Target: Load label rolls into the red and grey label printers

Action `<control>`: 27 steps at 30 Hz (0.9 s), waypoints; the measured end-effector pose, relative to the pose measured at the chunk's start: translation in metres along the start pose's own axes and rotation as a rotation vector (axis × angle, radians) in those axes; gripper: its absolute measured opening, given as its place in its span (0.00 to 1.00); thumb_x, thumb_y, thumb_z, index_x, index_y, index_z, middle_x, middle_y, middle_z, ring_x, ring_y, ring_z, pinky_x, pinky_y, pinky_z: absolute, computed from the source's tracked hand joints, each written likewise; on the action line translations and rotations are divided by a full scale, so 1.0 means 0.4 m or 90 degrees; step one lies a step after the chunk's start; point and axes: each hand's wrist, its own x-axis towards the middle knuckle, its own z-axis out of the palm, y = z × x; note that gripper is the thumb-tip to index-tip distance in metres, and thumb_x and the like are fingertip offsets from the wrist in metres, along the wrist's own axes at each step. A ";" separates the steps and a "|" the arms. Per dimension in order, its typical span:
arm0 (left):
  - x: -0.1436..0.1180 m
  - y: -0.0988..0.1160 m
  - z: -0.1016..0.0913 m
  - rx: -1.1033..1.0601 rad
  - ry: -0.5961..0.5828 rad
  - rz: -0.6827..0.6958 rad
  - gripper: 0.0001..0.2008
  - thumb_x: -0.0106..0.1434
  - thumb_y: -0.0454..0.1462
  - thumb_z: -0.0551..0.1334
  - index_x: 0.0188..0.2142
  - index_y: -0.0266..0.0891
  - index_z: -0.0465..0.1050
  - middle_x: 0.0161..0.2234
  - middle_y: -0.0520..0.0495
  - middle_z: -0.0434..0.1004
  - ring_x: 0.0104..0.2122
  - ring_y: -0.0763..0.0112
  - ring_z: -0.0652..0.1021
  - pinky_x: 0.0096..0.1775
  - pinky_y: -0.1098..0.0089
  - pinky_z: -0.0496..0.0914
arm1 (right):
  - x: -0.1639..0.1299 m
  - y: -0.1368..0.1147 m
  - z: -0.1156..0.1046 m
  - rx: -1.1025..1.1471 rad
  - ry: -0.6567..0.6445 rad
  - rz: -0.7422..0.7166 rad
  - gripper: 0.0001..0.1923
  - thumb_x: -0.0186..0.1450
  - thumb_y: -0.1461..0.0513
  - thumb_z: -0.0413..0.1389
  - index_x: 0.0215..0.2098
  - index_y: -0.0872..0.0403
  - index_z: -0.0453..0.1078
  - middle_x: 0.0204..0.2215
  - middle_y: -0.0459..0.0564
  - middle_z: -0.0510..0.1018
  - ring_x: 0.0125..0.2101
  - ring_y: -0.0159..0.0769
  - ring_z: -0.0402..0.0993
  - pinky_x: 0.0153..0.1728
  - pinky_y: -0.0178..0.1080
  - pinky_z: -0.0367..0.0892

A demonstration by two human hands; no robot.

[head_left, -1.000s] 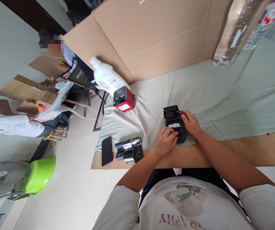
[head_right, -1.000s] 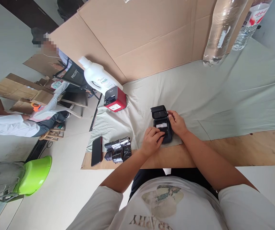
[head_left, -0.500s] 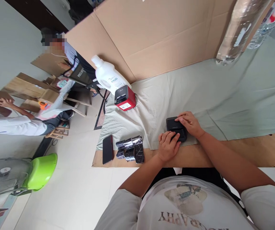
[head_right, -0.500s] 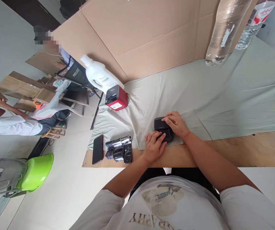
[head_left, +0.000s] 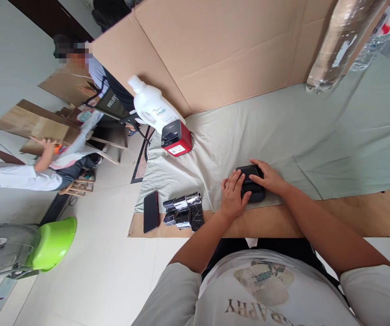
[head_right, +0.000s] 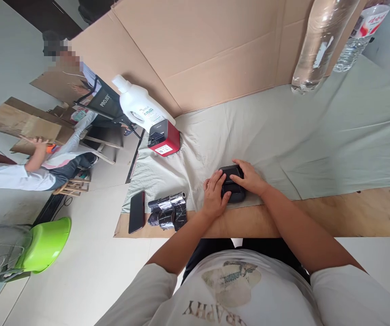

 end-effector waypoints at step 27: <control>-0.007 -0.046 0.006 -0.473 0.041 -0.187 0.43 0.59 0.61 0.58 0.64 0.37 0.52 0.49 0.38 0.70 0.48 0.58 0.75 0.52 0.57 0.70 | -0.034 -0.071 -0.023 0.250 -0.232 0.100 0.39 0.58 0.48 0.63 0.63 0.49 0.59 0.50 0.55 0.75 0.48 0.46 0.76 0.49 0.52 0.74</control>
